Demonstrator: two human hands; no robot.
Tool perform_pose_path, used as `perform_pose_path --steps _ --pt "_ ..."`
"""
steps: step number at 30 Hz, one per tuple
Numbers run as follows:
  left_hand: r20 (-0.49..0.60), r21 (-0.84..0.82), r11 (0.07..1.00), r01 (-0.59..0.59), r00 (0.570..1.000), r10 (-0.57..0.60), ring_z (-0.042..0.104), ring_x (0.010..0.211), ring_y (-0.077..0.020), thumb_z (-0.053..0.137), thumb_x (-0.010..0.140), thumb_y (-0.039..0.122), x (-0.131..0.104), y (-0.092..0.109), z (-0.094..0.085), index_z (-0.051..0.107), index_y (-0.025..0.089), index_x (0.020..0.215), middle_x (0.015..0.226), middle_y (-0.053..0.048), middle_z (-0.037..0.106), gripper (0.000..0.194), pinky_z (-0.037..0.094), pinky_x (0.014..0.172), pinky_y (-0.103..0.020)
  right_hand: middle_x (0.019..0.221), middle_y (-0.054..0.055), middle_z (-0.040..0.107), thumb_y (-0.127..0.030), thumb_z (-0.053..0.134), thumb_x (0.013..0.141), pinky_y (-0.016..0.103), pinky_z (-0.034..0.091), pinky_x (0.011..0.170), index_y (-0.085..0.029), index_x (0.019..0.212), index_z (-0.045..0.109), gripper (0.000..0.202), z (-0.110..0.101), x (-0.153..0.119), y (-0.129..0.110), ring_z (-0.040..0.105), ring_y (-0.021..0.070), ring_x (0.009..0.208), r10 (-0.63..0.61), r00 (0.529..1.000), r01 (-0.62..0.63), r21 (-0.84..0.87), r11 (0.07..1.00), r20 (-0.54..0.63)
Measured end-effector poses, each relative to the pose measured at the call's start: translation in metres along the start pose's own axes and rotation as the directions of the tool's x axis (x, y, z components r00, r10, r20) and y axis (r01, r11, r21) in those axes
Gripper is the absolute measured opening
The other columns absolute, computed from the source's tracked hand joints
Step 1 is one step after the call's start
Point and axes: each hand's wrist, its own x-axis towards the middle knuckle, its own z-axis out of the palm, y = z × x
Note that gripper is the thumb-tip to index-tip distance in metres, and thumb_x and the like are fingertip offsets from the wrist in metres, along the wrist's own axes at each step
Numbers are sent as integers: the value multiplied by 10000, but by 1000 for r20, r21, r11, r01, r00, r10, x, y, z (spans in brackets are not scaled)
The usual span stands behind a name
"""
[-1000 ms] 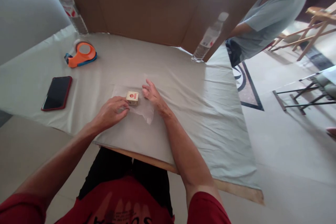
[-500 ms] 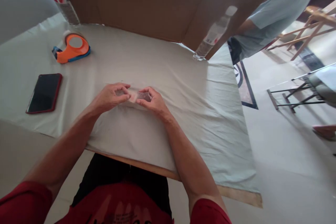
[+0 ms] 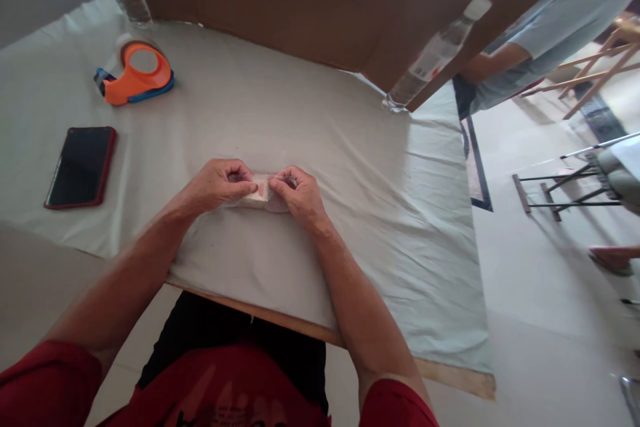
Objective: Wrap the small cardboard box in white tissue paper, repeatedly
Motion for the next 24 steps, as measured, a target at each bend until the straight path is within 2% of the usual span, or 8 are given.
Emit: perform_pose_path --steps 3,5,7,10,12,15,20,24 --pt "4 -22 999 28 1000 -28 423 556 -90 685 651 386 0 1 0 629 152 674 590 30 547 242 317 516 -217 684 -19 582 -438 642 833 266 401 599 -207 816 599 236 0 0 2 492 125 616 -76 996 69 -167 984 -36" --pt "0 -33 999 43 999 -43 425 545 -87 695 644 392 0 2 1 620 153 670 582 31 543 252 311 502 -211 798 27 665 -384 602 869 308 467 697 -211 877 621 174 -1 -1 2 584 169 729 -237 965 186 -354 916 -107" --pt "-4 -49 997 58 998 -58 434 538 -88 700 637 400 0 2 1 615 153 666 580 28 549 262 309 491 -209 932 78 717 -327 563 906 364 484 825 -214 919 649 142 -2 -5 -2 642 218 889 -456 877 303 -567 766 -148" --pt "-9 -53 997 49 999 -50 435 537 -88 705 632 406 1 0 2 616 154 663 578 27 552 270 315 493 -208 952 96 734 -269 521 967 385 452 877 -210 926 692 185 1 -15 -14 659 235 952 -658 753 430 -736 522 -27" --pt "-12 -45 999 24 1000 -25 438 549 -88 707 633 414 2 -1 2 615 153 661 583 25 557 278 325 506 -209 955 89 746 -241 525 980 369 435 850 -203 955 712 192 6 -21 -20 660 223 931 -671 733 511 -744 430 115" --pt "-10 -49 999 15 1000 -16 446 560 -93 697 641 431 3 -3 1 610 156 678 596 23 563 291 341 523 -216 1030 91 767 -231 552 974 361 406 838 -181 979 725 180 15 -26 -22 654 224 952 -608 750 559 -741 371 261" --pt "-15 10 1000 -9 1000 10 542 671 -134 632 692 380 -4 -1 -8 661 161 795 724 -4 636 244 428 620 -246 1105 88 759 -269 550 1001 381 350 886 -175 1026 725 201 19 -28 -24 615 231 1000 -501 802 526 -782 335 325" --pt "-11 112 994 7 1000 -6 601 795 -175 623 700 346 -18 4 -19 687 159 1038 886 -31 692 391 466 709 -276 1140 89 718 -361 535 1020 390 319 876 -208 1149 710 266 20 -28 -31 547 248 1006 -428 822 524 -795 306 377"
